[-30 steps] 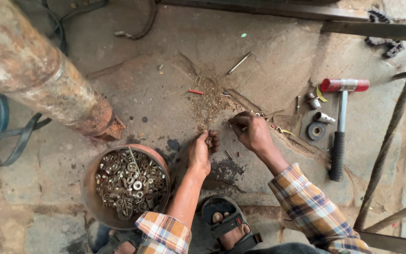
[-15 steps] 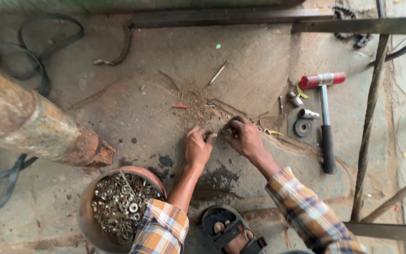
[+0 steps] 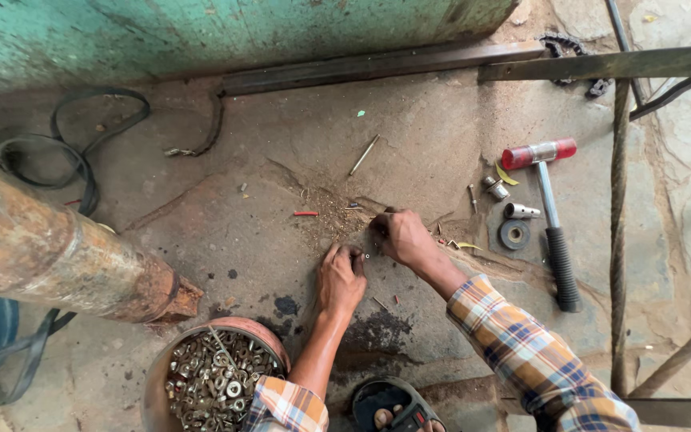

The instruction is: The person sits on the floor and sorts a pile of mixed nuts, bolts, and washers by hand, picking items from the floor and placing them into a metal bowl. The person handles the hardware one at a time, occasionally moving the bowl to a more accessible position.

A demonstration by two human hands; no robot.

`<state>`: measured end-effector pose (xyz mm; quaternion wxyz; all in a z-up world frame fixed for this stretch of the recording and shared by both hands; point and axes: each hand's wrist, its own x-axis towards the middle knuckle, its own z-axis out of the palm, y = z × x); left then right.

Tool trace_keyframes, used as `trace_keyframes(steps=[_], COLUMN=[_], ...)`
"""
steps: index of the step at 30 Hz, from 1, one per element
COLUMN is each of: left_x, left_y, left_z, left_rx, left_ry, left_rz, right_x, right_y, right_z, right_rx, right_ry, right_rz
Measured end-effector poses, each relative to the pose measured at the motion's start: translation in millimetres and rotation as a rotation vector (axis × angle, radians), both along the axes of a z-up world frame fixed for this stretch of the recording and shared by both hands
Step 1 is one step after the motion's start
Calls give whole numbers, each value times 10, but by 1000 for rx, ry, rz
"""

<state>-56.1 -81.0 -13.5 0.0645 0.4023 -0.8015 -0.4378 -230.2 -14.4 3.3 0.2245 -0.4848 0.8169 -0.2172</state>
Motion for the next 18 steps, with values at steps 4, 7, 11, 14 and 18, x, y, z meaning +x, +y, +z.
trace_keyframes(steps=[4, 7, 11, 14, 18], left_x=[88, 55, 15, -35, -60], left_y=[28, 7, 0, -5, -19], left_z=[-73, -114, -122, -45, 124], left_rx=[-31, 63, -2, -15, -85], left_ry=[50, -81, -23, -4, 46], left_rz=[-3, 13, 28, 19, -22], right_x=[-63, -234, -287, -244, -178], right_y=[196, 418, 503, 354, 132], right_z=[-3, 65, 77, 26, -61], right_rx=[73, -214, -214, -74, -77], right_ry=[-417, -1070, -1128, -547, -72], right_rz=[-267, -596, -672, -405, -97])
